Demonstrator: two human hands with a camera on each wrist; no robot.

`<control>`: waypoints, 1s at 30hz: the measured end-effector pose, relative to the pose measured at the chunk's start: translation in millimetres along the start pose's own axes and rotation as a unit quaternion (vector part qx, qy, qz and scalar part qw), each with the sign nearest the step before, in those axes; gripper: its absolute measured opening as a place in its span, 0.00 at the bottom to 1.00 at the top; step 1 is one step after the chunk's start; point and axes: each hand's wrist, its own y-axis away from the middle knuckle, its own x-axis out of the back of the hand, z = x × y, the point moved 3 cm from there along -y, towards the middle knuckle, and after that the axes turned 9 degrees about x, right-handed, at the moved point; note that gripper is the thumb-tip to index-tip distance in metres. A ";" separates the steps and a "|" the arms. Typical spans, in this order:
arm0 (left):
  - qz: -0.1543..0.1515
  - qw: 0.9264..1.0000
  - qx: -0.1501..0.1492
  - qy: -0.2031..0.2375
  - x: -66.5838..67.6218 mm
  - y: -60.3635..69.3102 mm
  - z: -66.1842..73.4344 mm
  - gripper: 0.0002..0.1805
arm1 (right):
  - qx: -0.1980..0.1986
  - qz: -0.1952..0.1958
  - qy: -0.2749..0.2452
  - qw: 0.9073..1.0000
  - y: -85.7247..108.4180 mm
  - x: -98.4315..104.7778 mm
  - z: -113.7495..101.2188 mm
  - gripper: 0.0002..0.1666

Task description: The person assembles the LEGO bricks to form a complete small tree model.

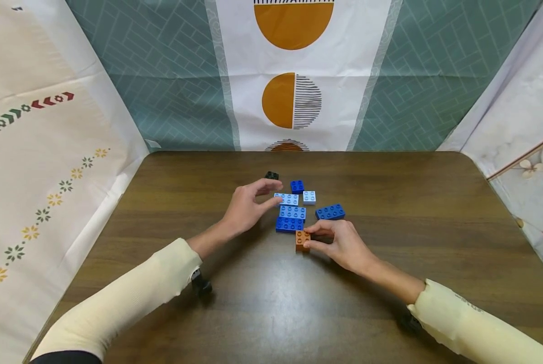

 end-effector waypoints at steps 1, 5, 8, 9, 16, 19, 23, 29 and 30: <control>0.010 1.000 0.004 -0.010 1.9 -5.5 -4.6 0.21 | -0.002 -0.001 0.000 1.000 0.1 0.2 0.1 0.14; 0.038 0.998 0.027 -0.043 7.7 -24.7 -22.6 0.26 | -0.007 -0.003 -0.003 1.000 -0.6 0.5 0.1 0.14; 0.048 0.996 0.040 -0.062 10.1 -34.0 -32.5 0.29 | -0.010 -0.005 -0.009 1.000 -1.5 -0.1 -0.3 0.13; 0.049 0.996 0.044 -0.067 10.5 -36.3 -34.8 0.30 | -0.011 -0.005 -0.011 1.000 -1.8 -0.3 -0.4 0.13; 0.040 0.992 0.087 -0.081 7.6 -49.0 -47.1 0.34 | -0.019 -0.001 -0.015 1.000 -1.4 -0.9 -1.4 0.13; 0.036 0.990 0.107 -0.084 4.7 -52.1 -51.5 0.35 | -0.019 0.001 -0.014 1.000 -0.8 -0.9 -1.6 0.13; 0.035 0.987 0.126 -0.094 1.3 -53.7 -56.9 0.36 | -0.018 -0.002 -0.014 1.000 -0.3 -1.5 -1.3 0.13; 0.042 0.983 0.138 -0.110 -2.8 -54.1 -59.2 0.36 | -0.018 -0.007 -0.014 1.000 0.9 -1.5 0.0 0.13; 0.043 0.983 0.139 -0.112 -3.5 -54.2 -59.0 0.35 | -0.018 -0.006 -0.013 1.000 1.0 -1.3 0.1 0.13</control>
